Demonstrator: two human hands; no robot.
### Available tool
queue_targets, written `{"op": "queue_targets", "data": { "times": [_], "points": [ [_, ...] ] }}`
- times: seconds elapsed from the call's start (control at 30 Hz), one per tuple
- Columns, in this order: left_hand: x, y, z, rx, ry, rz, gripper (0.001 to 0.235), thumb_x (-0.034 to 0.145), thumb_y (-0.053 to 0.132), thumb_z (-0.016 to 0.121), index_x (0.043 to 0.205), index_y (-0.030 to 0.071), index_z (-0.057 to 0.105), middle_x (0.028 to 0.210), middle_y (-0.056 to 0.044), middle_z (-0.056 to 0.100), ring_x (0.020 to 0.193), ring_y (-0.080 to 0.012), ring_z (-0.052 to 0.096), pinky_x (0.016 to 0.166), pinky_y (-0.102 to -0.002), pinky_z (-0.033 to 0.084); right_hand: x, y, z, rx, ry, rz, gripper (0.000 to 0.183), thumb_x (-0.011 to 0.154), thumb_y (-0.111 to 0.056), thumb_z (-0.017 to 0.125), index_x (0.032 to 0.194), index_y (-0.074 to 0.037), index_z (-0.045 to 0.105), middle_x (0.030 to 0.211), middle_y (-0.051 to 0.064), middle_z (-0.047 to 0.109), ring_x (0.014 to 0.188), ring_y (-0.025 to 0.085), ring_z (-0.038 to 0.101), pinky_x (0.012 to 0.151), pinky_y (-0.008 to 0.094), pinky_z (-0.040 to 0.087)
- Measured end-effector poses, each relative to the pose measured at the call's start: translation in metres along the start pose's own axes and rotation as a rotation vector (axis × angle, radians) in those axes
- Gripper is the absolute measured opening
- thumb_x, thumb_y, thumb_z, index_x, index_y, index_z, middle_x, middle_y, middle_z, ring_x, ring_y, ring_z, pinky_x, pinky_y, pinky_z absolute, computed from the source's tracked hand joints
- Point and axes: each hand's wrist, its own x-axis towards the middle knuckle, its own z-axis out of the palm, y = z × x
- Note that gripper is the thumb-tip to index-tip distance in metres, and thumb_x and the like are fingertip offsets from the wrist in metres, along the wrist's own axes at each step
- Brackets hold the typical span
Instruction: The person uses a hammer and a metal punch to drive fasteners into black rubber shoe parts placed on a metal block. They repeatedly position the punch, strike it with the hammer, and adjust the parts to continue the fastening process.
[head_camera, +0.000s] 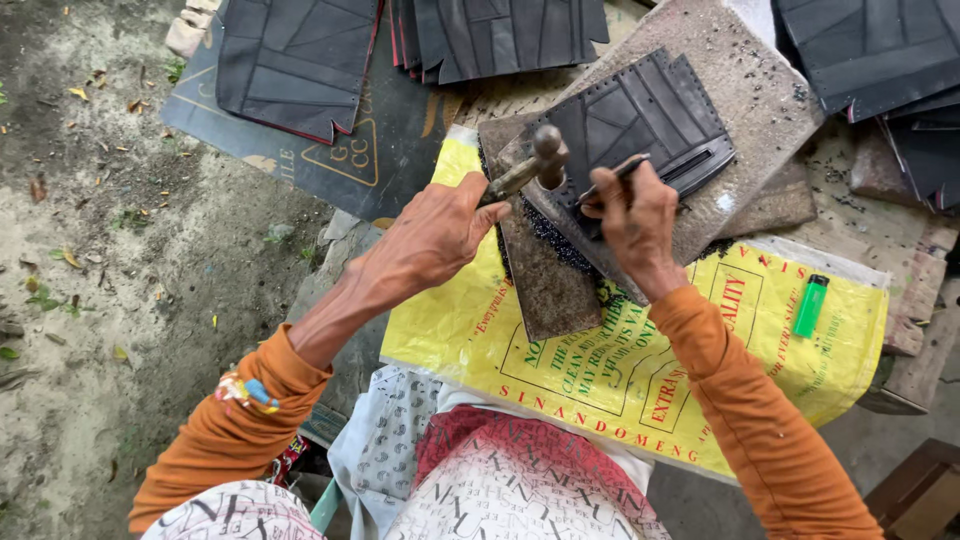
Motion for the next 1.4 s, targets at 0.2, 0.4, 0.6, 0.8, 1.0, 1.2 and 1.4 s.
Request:
{"op": "queue_targets", "data": {
  "times": [0.2, 0.4, 0.6, 0.8, 1.0, 1.2, 1.4],
  "points": [
    [0.016, -0.017, 0.027, 0.143, -0.09, 0.002, 0.037, 0.105, 0.034, 0.056, 0.096, -0.001, 0.046, 0.067, -0.026, 0.062, 0.063, -0.0494, 0.06, 0.059, -0.058, 0.044, -0.004, 0.004, -0.003, 0.349, -0.034, -0.048, 0.022, 0.111, -0.018, 0.057, 0.104, 0.003, 0.052, 0.096, 0.009, 0.069, 0.09, 0.018, 0.073, 0.081, 0.036, 0.069],
    [0.017, -0.017, 0.035, 0.151, -0.058, 0.011, 0.034, 0.105, 0.032, 0.056, 0.098, 0.001, 0.045, 0.07, -0.027, 0.063, 0.067, -0.0516, 0.062, 0.06, -0.06, 0.045, -0.02, -0.017, -0.029, 0.085, -0.134, -0.159, 0.014, 0.11, -0.009, 0.056, 0.102, 0.003, 0.06, 0.098, 0.01, 0.072, 0.093, 0.017, 0.076, 0.083, 0.034, 0.069],
    [0.018, -0.015, 0.031, 0.134, -0.066, 0.004, 0.035, 0.106, 0.033, 0.056, 0.098, 0.001, 0.045, 0.069, -0.028, 0.063, 0.066, -0.0523, 0.061, 0.061, -0.061, 0.045, -0.022, -0.028, -0.033, 0.059, -0.261, -0.131, 0.008, 0.108, -0.004, 0.056, 0.105, 0.003, 0.059, 0.096, 0.01, 0.074, 0.096, 0.014, 0.074, 0.085, 0.029, 0.065],
    [0.016, -0.018, 0.029, 0.091, -0.1, -0.011, 0.035, 0.106, 0.033, 0.055, 0.098, 0.001, 0.044, 0.068, -0.027, 0.061, 0.063, -0.0515, 0.06, 0.06, -0.06, 0.044, -0.023, -0.027, -0.03, 0.032, -0.234, -0.088, 0.008, 0.108, -0.004, 0.057, 0.105, 0.002, 0.059, 0.097, 0.009, 0.074, 0.095, 0.013, 0.073, 0.083, 0.028, 0.065],
    [0.015, -0.02, 0.028, 0.083, -0.07, 0.028, 0.035, 0.106, 0.033, 0.056, 0.098, 0.001, 0.044, 0.068, -0.027, 0.061, 0.064, -0.0521, 0.059, 0.059, -0.06, 0.043, -0.024, -0.027, -0.029, 0.017, -0.224, -0.1, 0.009, 0.108, -0.005, 0.056, 0.105, 0.003, 0.06, 0.097, 0.009, 0.073, 0.095, 0.014, 0.073, 0.083, 0.029, 0.065],
    [0.015, -0.02, 0.029, 0.089, -0.075, 0.023, 0.034, 0.105, 0.032, 0.056, 0.098, 0.001, 0.045, 0.068, -0.027, 0.062, 0.064, -0.0517, 0.06, 0.06, -0.06, 0.044, -0.026, -0.029, -0.026, -0.227, -0.168, -0.364, 0.01, 0.11, -0.006, 0.059, 0.102, 0.0, 0.06, 0.085, 0.01, 0.072, 0.079, 0.017, 0.075, 0.07, 0.029, 0.059],
    [0.02, 0.001, 0.008, 0.103, -0.087, 0.032, 0.036, 0.105, 0.034, 0.058, 0.096, 0.0, 0.049, 0.064, -0.024, 0.061, 0.059, -0.047, 0.061, 0.056, -0.056, 0.046, -0.025, -0.038, -0.026, -0.353, -0.155, -0.374, 0.008, 0.104, -0.009, 0.066, 0.101, -0.002, 0.062, 0.075, 0.013, 0.067, 0.066, 0.027, 0.068, 0.061, 0.039, 0.052]
  ]
}}
